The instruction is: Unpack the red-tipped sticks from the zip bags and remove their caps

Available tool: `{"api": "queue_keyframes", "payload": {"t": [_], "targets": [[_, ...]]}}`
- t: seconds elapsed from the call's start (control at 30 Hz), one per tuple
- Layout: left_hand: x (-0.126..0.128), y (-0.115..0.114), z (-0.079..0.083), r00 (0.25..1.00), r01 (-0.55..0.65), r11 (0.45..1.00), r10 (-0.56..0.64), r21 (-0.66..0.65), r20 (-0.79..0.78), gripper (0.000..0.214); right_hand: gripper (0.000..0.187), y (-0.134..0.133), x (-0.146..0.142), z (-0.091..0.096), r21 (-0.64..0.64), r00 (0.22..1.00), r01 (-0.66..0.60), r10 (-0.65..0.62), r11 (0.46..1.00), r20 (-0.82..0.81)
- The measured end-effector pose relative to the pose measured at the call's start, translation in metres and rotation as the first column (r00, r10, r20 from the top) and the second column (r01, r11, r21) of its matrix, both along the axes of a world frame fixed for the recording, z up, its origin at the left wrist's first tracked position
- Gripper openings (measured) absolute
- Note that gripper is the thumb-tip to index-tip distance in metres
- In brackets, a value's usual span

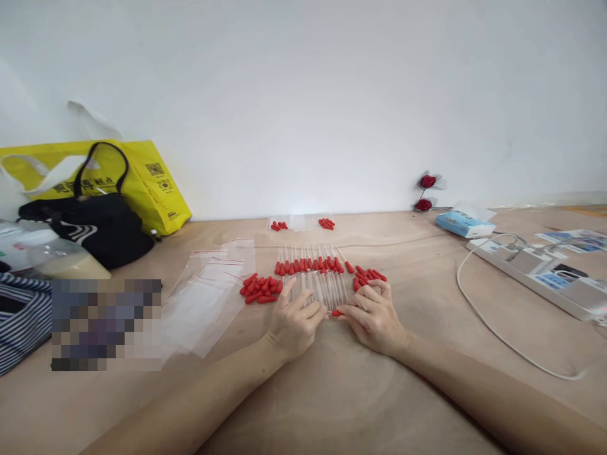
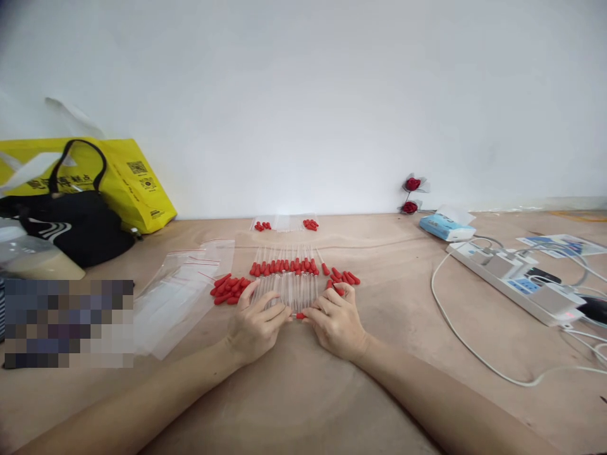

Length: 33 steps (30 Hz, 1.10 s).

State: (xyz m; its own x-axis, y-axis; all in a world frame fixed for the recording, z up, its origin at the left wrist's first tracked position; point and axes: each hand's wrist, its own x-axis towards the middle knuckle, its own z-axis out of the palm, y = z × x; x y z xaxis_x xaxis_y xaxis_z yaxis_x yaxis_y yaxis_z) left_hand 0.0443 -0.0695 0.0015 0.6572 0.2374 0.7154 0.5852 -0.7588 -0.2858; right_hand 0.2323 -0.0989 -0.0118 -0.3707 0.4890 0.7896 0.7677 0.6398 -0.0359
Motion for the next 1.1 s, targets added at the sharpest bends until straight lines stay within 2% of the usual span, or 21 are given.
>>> {"api": "queue_keyframes", "payload": {"t": [0.33, 0.5, 0.6, 0.67, 0.73, 0.77, 0.83, 0.9, 1.0, 1.03, 1.1], "targets": [[0.000, -0.001, -0.001, 1.000, 0.005, 1.000, -0.005, 0.000, 0.020, 0.021, 0.009, -0.001, 0.002, 0.000, 0.020, 0.999, -0.031, 0.031, 0.999, 0.036], [-0.001, -0.006, 0.006, 0.999, -0.035, 0.999, 0.035, 0.015, 0.036, 0.018, 0.011, -0.002, 0.007, 0.005, 0.021, 0.998, -0.046, 0.045, 0.999, 0.038], [-0.008, -0.004, 0.014, 0.992, -0.099, 0.994, 0.103, -0.054, 0.078, 0.019, 0.013, 0.007, 0.023, 0.009, -0.005, 0.997, 0.060, -0.060, 0.998, -0.057], [-0.010, 0.000, 0.019, 0.984, -0.096, 0.974, 0.124, -0.203, 0.129, 0.019, 0.015, 0.019, 0.037, 0.010, -0.078, 0.961, 0.215, -0.225, 0.973, -0.161], [-0.009, 0.006, 0.024, 0.976, -0.034, 0.913, 0.118, -0.406, 0.184, 0.020, 0.020, 0.031, 0.049, 0.009, -0.217, 0.896, 0.344, -0.389, 0.913, -0.216], [-0.007, 0.010, 0.026, 0.970, 0.005, 0.860, 0.118, -0.510, 0.210, 0.021, 0.022, 0.037, 0.054, 0.008, -0.293, 0.863, 0.384, -0.454, 0.875, -0.224], [0.001, 0.017, 0.031, 0.959, 0.055, 0.723, 0.154, -0.688, 0.239, 0.020, 0.025, 0.047, 0.062, 0.006, -0.433, 0.809, 0.420, -0.545, 0.797, -0.220], [0.013, 0.024, 0.037, 0.951, 0.054, 0.577, 0.219, -0.815, 0.217, 0.017, 0.026, 0.055, 0.069, 0.003, -0.549, 0.764, 0.423, -0.610, 0.721, -0.212], [0.035, 0.034, 0.046, 0.958, -0.035, 0.386, 0.275, -0.922, 0.079, 0.017, 0.027, 0.064, 0.078, 0.002, -0.682, 0.691, 0.405, -0.692, 0.609, -0.207], [0.043, 0.038, 0.048, 0.961, -0.065, 0.346, 0.276, -0.936, 0.035, 0.016, 0.027, 0.068, 0.080, 0.002, -0.716, 0.679, 0.389, -0.706, 0.580, -0.202], [0.059, 0.045, 0.049, 0.959, -0.113, 0.307, 0.281, -0.945, -0.024, 0.013, 0.027, 0.074, 0.082, 0.001, -0.759, 0.681, 0.358, -0.708, 0.543, -0.186]]}}
